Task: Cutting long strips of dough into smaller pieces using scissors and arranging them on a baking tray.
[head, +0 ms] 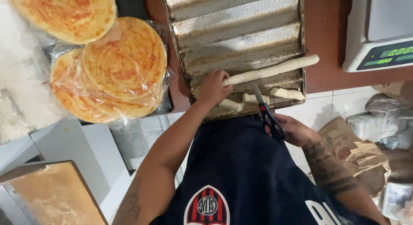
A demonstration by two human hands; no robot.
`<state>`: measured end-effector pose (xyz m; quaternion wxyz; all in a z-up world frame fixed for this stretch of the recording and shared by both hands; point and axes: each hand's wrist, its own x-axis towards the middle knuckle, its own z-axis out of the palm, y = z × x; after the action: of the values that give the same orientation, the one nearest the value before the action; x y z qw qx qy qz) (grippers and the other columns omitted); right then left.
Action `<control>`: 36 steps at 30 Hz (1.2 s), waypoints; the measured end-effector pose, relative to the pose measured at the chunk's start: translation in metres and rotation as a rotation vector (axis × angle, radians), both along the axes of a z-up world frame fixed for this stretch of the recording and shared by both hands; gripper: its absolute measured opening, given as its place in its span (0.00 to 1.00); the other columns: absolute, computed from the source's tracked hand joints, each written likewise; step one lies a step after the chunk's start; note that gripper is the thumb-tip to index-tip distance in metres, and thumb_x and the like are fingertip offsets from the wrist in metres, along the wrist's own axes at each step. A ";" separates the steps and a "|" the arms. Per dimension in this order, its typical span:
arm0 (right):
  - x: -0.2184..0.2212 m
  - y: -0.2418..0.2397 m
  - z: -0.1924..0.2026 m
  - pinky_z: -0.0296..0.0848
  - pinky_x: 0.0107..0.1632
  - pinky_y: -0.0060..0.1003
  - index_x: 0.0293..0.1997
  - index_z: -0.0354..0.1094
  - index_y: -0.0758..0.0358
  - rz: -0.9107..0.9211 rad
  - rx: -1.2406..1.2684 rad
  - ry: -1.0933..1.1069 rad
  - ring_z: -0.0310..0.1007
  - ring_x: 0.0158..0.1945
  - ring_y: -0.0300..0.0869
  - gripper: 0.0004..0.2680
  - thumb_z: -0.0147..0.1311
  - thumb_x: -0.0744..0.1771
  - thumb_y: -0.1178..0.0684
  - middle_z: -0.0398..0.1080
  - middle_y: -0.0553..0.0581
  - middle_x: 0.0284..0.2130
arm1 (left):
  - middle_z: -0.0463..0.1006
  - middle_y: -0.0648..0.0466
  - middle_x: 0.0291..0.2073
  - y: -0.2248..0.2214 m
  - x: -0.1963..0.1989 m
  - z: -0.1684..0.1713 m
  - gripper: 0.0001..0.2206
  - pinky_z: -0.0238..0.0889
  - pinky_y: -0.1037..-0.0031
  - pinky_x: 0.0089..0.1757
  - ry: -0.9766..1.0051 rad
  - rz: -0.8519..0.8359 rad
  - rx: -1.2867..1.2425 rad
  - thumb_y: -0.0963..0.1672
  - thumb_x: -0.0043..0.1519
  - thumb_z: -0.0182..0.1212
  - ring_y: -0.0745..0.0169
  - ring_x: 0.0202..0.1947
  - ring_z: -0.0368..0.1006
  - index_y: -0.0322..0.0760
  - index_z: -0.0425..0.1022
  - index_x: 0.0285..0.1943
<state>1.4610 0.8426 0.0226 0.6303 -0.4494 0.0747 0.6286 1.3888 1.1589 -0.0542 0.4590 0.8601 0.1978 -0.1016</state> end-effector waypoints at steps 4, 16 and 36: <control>0.002 0.023 0.006 0.71 0.42 0.37 0.53 0.68 0.68 0.076 0.085 0.026 0.76 0.44 0.48 0.27 0.63 0.61 0.31 0.76 0.65 0.40 | 0.68 0.51 0.39 -0.004 0.006 0.018 0.14 0.73 0.57 0.41 0.033 0.064 -0.075 0.47 0.55 0.64 0.46 0.42 0.75 0.39 0.75 0.47; 0.002 0.065 -0.067 0.73 0.26 0.40 0.47 0.70 0.65 0.163 -0.077 -0.279 0.80 0.25 0.55 0.09 0.56 0.70 0.49 0.73 0.67 0.24 | 0.67 0.50 0.39 -0.008 -0.006 0.018 0.13 0.74 0.57 0.42 -0.060 0.016 -0.004 0.46 0.53 0.59 0.47 0.40 0.74 0.38 0.71 0.45; 0.054 0.020 0.018 0.64 0.27 0.36 0.48 0.69 0.65 0.188 -0.308 -0.262 0.68 0.27 0.48 0.15 0.58 0.67 0.42 0.64 0.59 0.26 | 0.68 0.55 0.36 -0.067 0.063 -0.013 0.12 0.66 0.56 0.44 -0.267 -0.230 0.420 0.46 0.52 0.61 0.51 0.41 0.72 0.44 0.73 0.44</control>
<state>1.5153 0.8623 0.0405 0.4974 -0.6231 0.0451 0.6018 1.4515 1.0916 -0.0674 0.2780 0.9591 0.0534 0.0048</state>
